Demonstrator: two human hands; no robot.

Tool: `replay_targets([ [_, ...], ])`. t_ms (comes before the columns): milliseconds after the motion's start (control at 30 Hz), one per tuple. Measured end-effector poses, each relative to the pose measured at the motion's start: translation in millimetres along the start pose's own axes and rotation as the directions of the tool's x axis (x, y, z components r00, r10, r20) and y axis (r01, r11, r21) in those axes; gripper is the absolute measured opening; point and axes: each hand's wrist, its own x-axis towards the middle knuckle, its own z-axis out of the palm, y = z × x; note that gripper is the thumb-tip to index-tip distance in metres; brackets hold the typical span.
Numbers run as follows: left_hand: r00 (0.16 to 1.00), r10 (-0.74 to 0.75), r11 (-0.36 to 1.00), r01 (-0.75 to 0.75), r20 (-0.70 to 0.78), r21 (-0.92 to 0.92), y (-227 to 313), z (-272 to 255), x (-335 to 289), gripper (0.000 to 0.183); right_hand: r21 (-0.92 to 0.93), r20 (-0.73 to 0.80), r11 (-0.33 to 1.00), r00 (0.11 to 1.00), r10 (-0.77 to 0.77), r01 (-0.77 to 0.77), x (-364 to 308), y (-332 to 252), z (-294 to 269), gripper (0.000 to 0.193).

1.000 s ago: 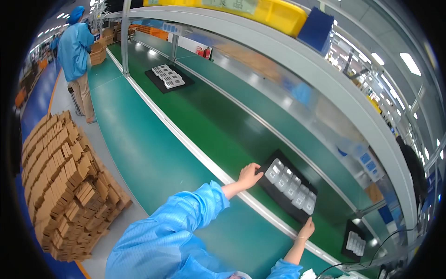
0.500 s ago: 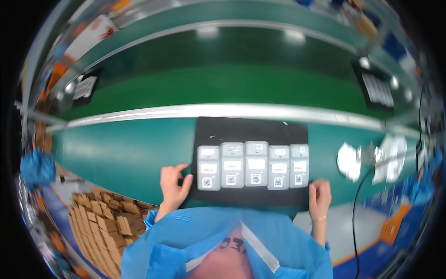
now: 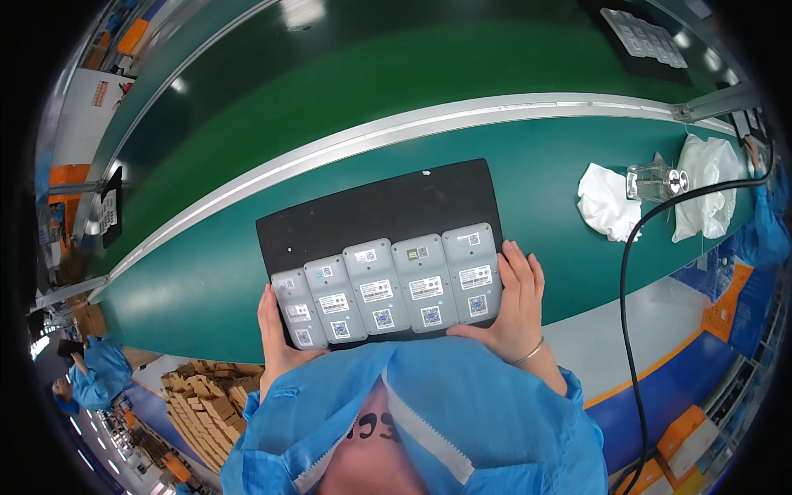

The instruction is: The person wipes the surfaces of several white electronic devices, likely payment terminals, using a white cloth. They handle the devices in batches, turning them over to clean different sides and arranging them on a black mat on a green assembly line table.

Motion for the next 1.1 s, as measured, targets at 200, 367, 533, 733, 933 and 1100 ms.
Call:
replay_targets([
  [200, 0.996, 0.058, 0.997, -0.060, -0.071, -0.040, 6, -1, 6, 0.129, -0.001, 0.049, 0.998, 0.997, -0.066, 0.066, 1, 14, -8, 0.118],
  [367, 0.991, 0.124, 0.984, -0.117, -0.051, 0.131, 47, -9, 12, 0.100, -0.022, 0.033, 0.999, 0.999, -0.035, 0.036, 4, 12, -6, 0.113],
  [533, 0.984, 0.179, 0.954, -0.176, 0.011, 0.243, 42, 20, 13, 0.086, -0.046, -0.003, 0.997, 0.998, -0.056, 0.056, 7, 12, -3, 0.111],
  [733, 0.985, 0.169, 0.956, -0.153, -0.043, 0.250, 53, 21, 26, 0.085, -0.079, -0.045, 0.996, 0.999, -0.031, 0.027, 8, 6, 3, 0.110],
  [933, 0.982, 0.181, 0.897, -0.141, -0.056, 0.418, 59, 27, 32, 0.087, -0.087, -0.048, 0.996, 0.999, -0.004, 0.000, 9, 2, 5, 0.113],
  [1100, 0.978, 0.172, 0.873, -0.097, -0.116, 0.477, 57, 35, 37, 0.089, -0.086, -0.002, 0.996, 1.000, -0.012, 0.011, 14, 3, 8, 0.120],
])
